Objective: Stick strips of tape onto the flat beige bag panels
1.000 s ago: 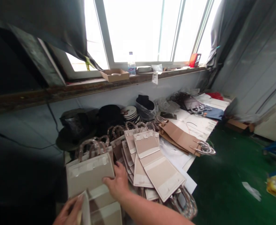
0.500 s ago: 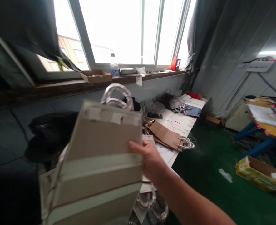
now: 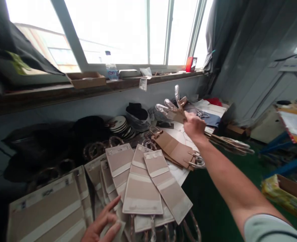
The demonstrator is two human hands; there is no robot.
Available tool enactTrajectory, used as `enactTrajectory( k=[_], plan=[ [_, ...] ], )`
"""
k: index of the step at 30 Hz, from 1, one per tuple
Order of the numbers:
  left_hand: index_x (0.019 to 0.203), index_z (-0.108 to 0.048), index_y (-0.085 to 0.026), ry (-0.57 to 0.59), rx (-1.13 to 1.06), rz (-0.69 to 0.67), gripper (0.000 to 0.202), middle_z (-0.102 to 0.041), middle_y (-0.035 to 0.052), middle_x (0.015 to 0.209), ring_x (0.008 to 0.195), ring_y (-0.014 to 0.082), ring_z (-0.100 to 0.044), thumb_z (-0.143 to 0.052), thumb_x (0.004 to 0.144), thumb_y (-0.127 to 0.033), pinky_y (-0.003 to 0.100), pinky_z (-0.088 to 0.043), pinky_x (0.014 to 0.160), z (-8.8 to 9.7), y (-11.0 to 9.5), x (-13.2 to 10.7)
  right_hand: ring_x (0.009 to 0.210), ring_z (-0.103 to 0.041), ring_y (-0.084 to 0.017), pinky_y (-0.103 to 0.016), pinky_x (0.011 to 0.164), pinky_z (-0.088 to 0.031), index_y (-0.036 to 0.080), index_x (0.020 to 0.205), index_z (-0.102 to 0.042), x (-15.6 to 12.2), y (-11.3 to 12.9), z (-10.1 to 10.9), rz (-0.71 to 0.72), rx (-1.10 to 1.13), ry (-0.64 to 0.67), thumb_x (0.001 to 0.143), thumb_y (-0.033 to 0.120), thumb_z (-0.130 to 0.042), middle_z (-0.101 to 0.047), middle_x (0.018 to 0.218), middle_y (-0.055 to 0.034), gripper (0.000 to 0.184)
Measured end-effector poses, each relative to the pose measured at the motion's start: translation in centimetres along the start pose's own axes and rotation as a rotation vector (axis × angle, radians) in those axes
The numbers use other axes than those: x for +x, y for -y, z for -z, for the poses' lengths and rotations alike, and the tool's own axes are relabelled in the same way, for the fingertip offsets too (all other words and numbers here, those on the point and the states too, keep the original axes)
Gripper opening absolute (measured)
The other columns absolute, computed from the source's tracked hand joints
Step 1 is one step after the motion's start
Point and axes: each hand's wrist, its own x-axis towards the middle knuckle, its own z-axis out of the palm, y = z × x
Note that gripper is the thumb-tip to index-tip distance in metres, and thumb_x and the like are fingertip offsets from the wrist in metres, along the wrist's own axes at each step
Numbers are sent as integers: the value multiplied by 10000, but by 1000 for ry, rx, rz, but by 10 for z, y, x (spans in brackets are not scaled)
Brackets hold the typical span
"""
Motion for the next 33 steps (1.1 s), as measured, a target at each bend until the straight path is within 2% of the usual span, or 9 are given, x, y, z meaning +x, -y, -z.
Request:
enactTrajectory(
  k=[5, 9, 14, 17, 20, 23, 26, 29, 33],
  plan=[
    [760, -750, -247, -86, 19, 90, 365, -484, 133, 1580, 1452, 395, -457, -678, 832, -598, 651, -292, 1189, -35, 15, 48, 1112, -584, -312, -398, 917, -415, 146, 1431, -597, -58, 18, -192, -39, 61, 420, 907, 123, -536, -650, 1289, -196, 528],
    [762, -731, -219, -239, -8, 191, 415, -466, 166, 1590, 1474, 394, -425, -689, 818, -628, 618, -285, 1203, -53, 27, 67, 1204, -547, -328, -413, 983, -418, 85, 1498, -497, -93, 8, -261, -2, 128, 557, 898, 192, -569, -565, 1436, -215, 614],
    [715, -692, -198, -337, -161, 322, 506, -457, 202, 1590, 1371, 431, -541, -733, 716, -703, 569, -451, 1105, -65, 26, 85, 1256, -531, -302, -407, 1088, -393, 95, 1427, -547, -96, -37, -263, 42, 341, 399, 942, 339, -538, -606, 1375, -188, 544],
    [707, -689, -199, -295, -168, 349, 489, -506, 201, 1554, 1398, 428, -511, -741, 705, -685, 529, -491, 1062, -67, 14, 97, 1231, -546, -307, -448, 1100, -396, 144, 1353, -592, -131, -62, -247, 65, 448, 248, 959, 410, -528, -636, 1306, -167, 480],
    [698, -679, -194, -234, -178, 346, 442, -598, 193, 1471, 1435, 408, -470, -747, 722, -630, 467, -489, 1061, -69, 1, 106, 1110, -604, -322, -480, 1024, -455, 159, 1269, -637, -180, -82, -233, -7, 465, 239, 945, 514, -545, -675, 1186, -165, 489],
    [669, -663, -188, -205, -239, 354, 432, -683, 181, 1356, 1333, 400, -567, -770, 694, -606, 390, -536, 958, -71, -5, 112, 1116, -622, -329, -468, 1019, -465, 159, 1244, -656, -216, -86, -224, -85, 463, 353, 931, 580, -543, -682, 1178, -162, 537],
    [688, -661, -185, -135, -292, 374, 448, -780, 137, 1087, 1007, 331, -714, -787, 677, -615, 331, -551, 799, -72, -2, 115, 1175, -620, -323, -431, 1037, -456, 177, 1312, -633, -237, -70, -220, -148, 471, 587, 899, 596, -569, -667, 1264, -152, 592],
    [725, -654, -186, -85, -339, 368, 442, -759, 56, 801, 771, 247, -692, -796, 690, -604, 283, -513, 694, -73, 4, 116, 1233, -586, -358, -437, 1052, -427, 166, 1300, -647, -245, -47, -226, -354, 509, 738, 812, 598, -649, -649, 1307, -171, 652],
    [737, -655, -179, -85, -349, 353, 458, -711, 16, 709, 686, 208, -644, -821, 661, -599, 267, -470, 660, -75, 6, 116, 1142, -618, -365, -411, 953, -461, 151, 1048, -726, -240, -28, -235, -589, 718, 819, 731, 588, -706, -719, 1085, -149, 542]
  ],
)
